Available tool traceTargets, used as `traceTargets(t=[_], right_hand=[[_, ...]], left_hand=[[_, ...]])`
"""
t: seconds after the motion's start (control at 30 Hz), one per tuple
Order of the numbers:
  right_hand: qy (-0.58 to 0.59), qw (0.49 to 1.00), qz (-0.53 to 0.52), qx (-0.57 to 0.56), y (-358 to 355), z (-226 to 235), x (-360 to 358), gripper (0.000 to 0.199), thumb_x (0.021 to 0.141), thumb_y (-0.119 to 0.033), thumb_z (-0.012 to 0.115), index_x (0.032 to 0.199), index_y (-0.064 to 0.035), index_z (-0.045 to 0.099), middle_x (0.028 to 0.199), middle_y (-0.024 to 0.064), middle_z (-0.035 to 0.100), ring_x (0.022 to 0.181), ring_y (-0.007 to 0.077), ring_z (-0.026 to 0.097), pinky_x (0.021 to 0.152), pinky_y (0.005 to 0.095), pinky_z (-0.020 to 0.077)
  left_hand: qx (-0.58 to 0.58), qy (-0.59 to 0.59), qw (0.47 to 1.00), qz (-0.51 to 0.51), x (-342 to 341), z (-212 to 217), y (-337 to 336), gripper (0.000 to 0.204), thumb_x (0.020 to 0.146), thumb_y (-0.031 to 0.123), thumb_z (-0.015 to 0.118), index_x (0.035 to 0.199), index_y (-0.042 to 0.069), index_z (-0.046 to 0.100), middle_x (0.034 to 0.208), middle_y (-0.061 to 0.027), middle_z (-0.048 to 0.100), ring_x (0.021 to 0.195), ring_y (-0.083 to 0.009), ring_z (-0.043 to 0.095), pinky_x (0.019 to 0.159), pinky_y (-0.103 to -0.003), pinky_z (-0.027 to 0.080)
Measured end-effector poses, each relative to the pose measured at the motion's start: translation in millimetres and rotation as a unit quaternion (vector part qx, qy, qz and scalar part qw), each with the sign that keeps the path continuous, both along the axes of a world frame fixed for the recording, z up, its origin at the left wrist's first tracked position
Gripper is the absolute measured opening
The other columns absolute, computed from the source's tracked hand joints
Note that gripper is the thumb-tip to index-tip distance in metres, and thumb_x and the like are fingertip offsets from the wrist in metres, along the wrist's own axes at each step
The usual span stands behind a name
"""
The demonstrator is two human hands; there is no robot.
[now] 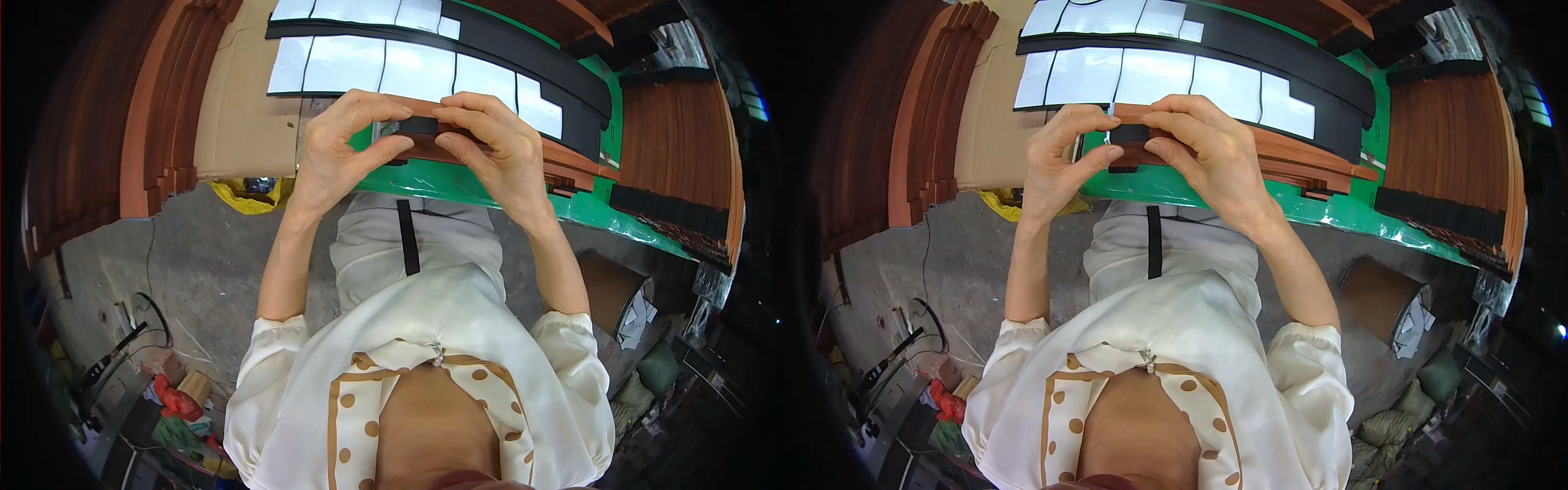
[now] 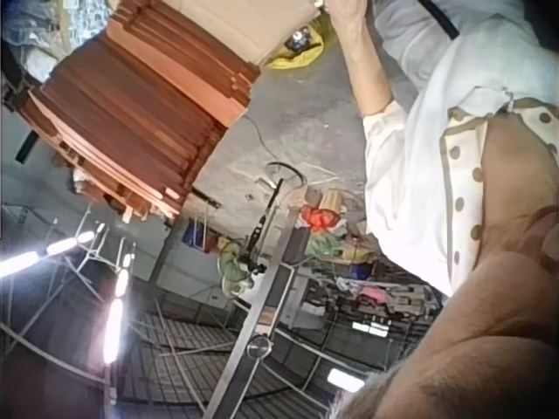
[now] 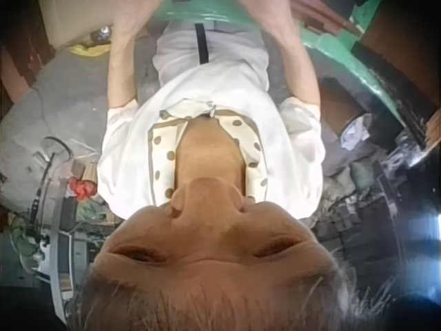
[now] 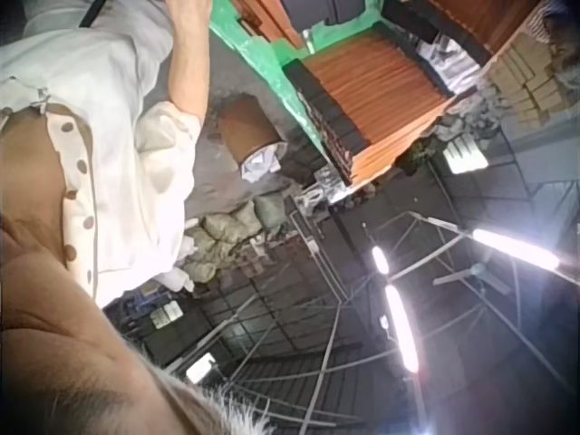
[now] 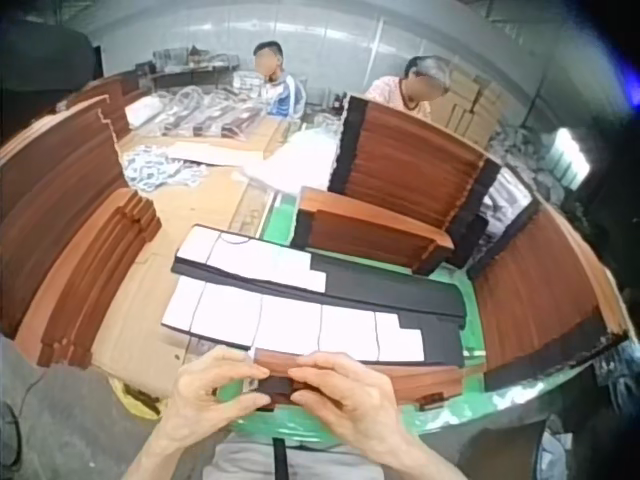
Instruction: The person takes curved wooden panels, peels black adhesive strips from a backing sheet, attaches them to the edges of the panels by hand, and stacks the finished panels on the work table.
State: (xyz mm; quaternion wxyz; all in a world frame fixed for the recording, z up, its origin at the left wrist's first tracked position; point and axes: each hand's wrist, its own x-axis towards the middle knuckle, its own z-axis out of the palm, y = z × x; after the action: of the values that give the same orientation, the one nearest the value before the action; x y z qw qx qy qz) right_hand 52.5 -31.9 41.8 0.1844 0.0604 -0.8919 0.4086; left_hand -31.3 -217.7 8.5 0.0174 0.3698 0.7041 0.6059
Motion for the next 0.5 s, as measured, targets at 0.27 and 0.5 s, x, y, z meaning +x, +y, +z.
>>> traceTargets(t=[0.27, 0.5], right_hand=[[0.066, 0.997, -0.021, 0.034, -2.6, -6.9, 0.7, 0.020, 0.071, -0.006, 0.071, 0.090, -0.0054, 0.066, 0.092, 0.0067, 0.065, 0.080, 0.0239, 0.063, 0.067, 0.0326, 0.0521], [0.114, 0.991, -0.028, 0.059, 2.6, -10.2, 1.7, 0.022, 0.070, -0.006, 0.071, 0.091, -0.0055, 0.064, 0.094, 0.0047, 0.064, 0.079, 0.0231, 0.061, 0.067, 0.0320, 0.0517]], left_hand=[[-0.034, -0.008, 0.999, 0.005, 10.1, 8.7, 7.4, 0.019, 0.076, -0.002, 0.069, 0.094, -0.001, 0.066, 0.096, -0.0090, 0.060, 0.086, -0.0179, 0.058, 0.077, -0.028, 0.045], [-0.153, 0.252, 0.954, 0.055, 13.6, 5.1, 10.5, 0.033, 0.071, -0.006, 0.065, 0.100, 0.009, 0.068, 0.097, -0.0126, 0.057, 0.088, -0.0277, 0.056, 0.074, -0.035, 0.045]])
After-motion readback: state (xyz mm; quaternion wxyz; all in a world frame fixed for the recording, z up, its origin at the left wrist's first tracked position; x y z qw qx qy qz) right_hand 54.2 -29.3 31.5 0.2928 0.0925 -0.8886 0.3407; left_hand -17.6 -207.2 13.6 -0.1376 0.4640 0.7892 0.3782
